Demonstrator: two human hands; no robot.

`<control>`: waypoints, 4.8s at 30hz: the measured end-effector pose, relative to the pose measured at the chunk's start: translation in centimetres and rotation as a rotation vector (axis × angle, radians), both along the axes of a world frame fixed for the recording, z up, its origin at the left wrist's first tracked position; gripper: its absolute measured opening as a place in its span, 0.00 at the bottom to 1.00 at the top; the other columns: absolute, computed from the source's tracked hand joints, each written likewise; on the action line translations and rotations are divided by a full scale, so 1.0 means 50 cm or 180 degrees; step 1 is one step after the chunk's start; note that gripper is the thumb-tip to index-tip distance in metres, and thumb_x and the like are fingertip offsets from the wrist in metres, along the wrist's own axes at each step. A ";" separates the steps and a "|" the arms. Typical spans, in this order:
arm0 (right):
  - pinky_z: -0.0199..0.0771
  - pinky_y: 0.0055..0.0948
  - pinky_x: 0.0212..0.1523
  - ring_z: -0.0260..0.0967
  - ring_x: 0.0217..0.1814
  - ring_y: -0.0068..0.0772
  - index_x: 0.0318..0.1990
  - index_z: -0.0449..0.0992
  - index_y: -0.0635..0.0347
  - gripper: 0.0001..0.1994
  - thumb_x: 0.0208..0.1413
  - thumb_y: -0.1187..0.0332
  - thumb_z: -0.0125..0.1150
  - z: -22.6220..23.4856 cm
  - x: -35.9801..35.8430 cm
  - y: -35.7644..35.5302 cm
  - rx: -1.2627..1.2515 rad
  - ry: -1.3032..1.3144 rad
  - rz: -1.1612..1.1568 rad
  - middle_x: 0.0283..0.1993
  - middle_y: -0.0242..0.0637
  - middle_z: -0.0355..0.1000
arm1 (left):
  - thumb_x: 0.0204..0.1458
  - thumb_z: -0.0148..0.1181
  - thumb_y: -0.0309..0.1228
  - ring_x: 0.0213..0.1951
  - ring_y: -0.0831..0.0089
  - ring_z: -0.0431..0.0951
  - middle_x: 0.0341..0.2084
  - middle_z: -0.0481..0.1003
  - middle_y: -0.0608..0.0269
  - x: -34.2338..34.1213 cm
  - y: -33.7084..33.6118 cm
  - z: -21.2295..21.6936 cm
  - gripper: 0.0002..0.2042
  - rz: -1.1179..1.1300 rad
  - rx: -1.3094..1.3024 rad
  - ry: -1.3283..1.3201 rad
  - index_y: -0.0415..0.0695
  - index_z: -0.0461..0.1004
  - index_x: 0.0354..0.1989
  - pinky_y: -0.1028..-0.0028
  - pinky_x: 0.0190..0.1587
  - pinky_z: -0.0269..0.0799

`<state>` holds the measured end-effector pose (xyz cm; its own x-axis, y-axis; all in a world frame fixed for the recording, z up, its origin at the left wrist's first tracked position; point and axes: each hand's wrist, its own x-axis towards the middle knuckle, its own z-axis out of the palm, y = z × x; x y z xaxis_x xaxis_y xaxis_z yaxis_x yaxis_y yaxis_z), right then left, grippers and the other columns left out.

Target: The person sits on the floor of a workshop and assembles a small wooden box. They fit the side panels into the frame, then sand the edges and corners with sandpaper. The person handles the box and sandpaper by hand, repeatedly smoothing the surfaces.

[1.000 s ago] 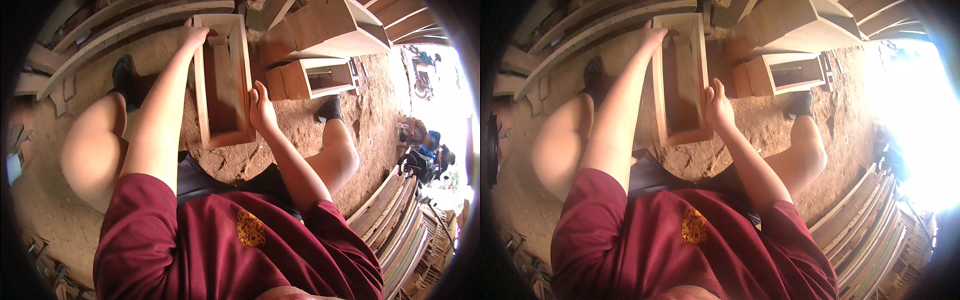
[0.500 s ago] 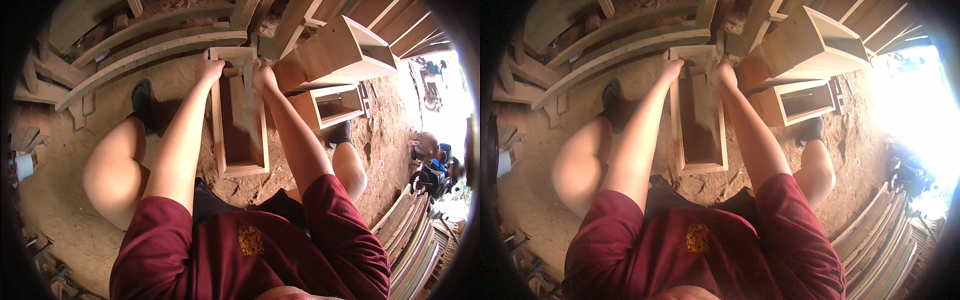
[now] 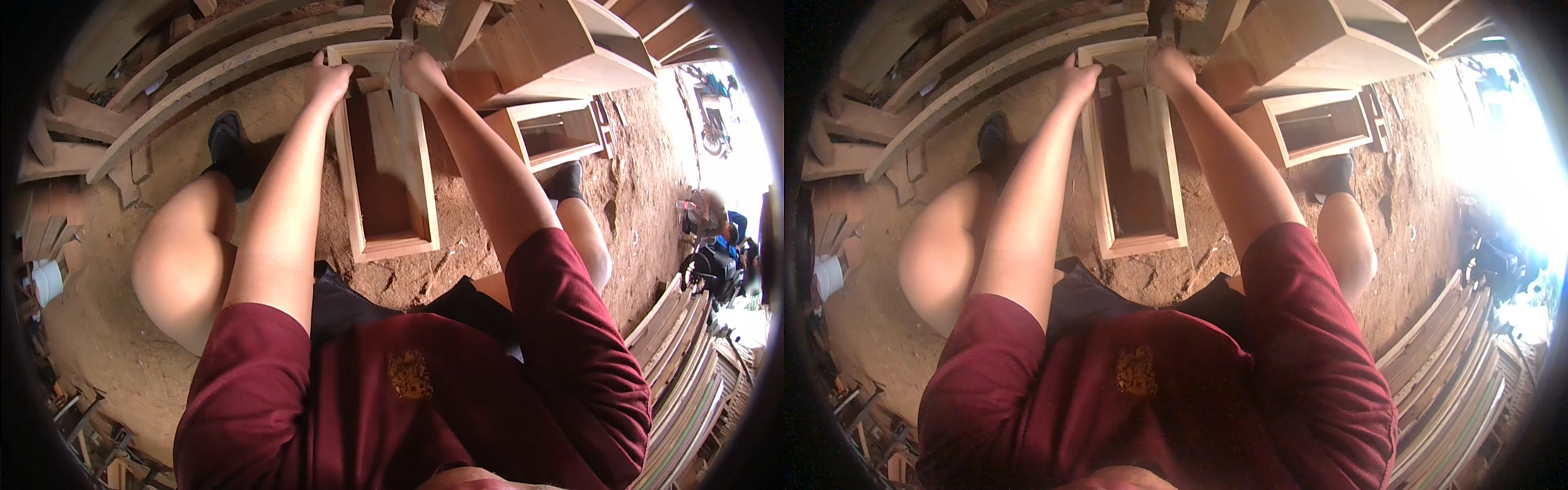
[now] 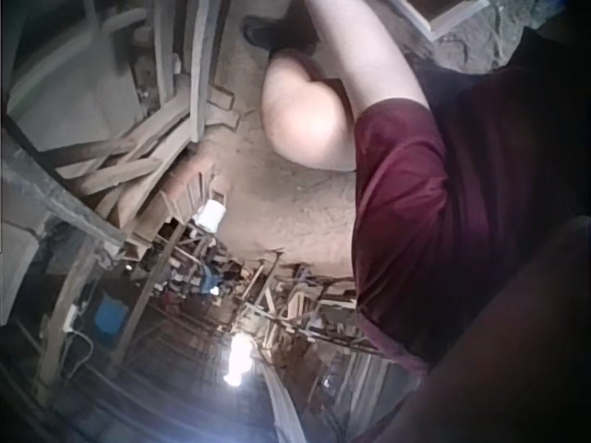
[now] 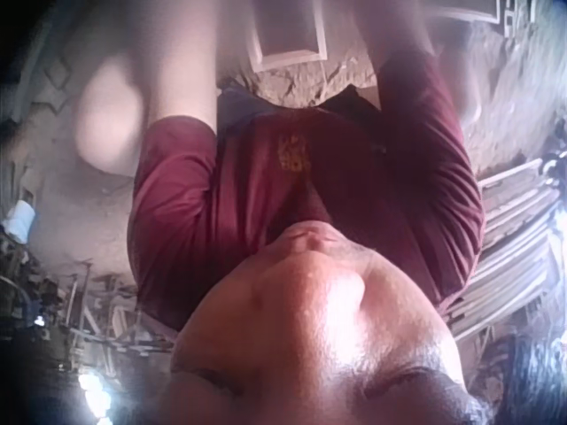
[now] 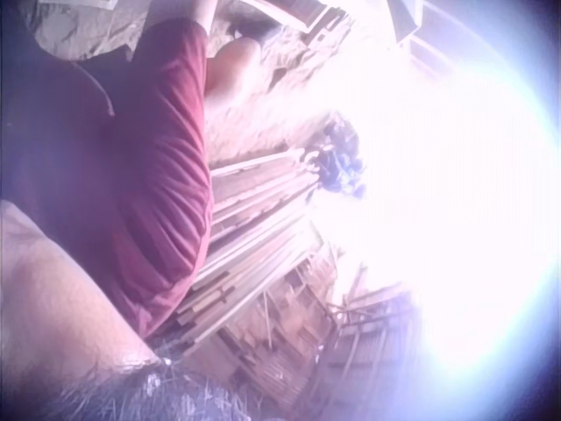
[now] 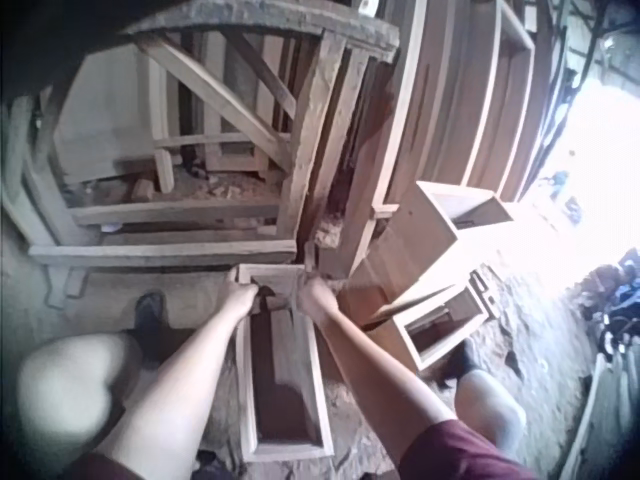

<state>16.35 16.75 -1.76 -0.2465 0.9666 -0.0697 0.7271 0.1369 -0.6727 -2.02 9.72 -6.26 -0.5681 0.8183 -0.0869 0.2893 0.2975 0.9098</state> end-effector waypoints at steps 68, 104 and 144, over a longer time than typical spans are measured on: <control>0.81 0.49 0.44 0.75 0.51 0.60 0.76 0.36 0.66 0.55 0.57 0.31 0.52 0.039 0.285 -0.521 0.0091 -0.1237 0.0850 0.59 0.61 0.65 | 0.45 0.66 0.41 0.63 0.54 0.72 0.60 0.72 0.43 -0.009 0.011 -0.012 0.42 -0.0116 -0.0091 0.0193 0.37 0.60 0.70 0.65 0.66 0.66; 0.80 0.50 0.42 0.79 0.45 0.58 0.76 0.35 0.64 0.55 0.58 0.29 0.50 0.040 0.236 -0.423 -0.0271 -0.1230 0.0486 0.47 0.60 0.77 | 0.44 0.67 0.36 0.57 0.52 0.76 0.54 0.75 0.40 0.031 -0.011 0.041 0.36 -0.0088 0.0054 -0.0102 0.33 0.66 0.63 0.64 0.60 0.69; 0.57 0.45 0.69 0.58 0.69 0.56 0.54 0.73 0.69 0.22 0.67 0.57 0.57 -0.035 0.327 -0.372 0.0176 0.1883 -0.1412 0.64 0.59 0.63 | 0.52 0.63 0.32 0.73 0.35 0.46 0.68 0.52 0.28 0.115 -0.326 0.114 0.34 0.0908 0.0867 0.2959 0.42 0.56 0.67 0.43 0.73 0.40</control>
<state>32.69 -1.86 -3.49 0.1868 0.9824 0.0052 0.2402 -0.0405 -0.9699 3.75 -6.59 -0.55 -0.4930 0.5674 0.6596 0.8689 0.2819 0.4069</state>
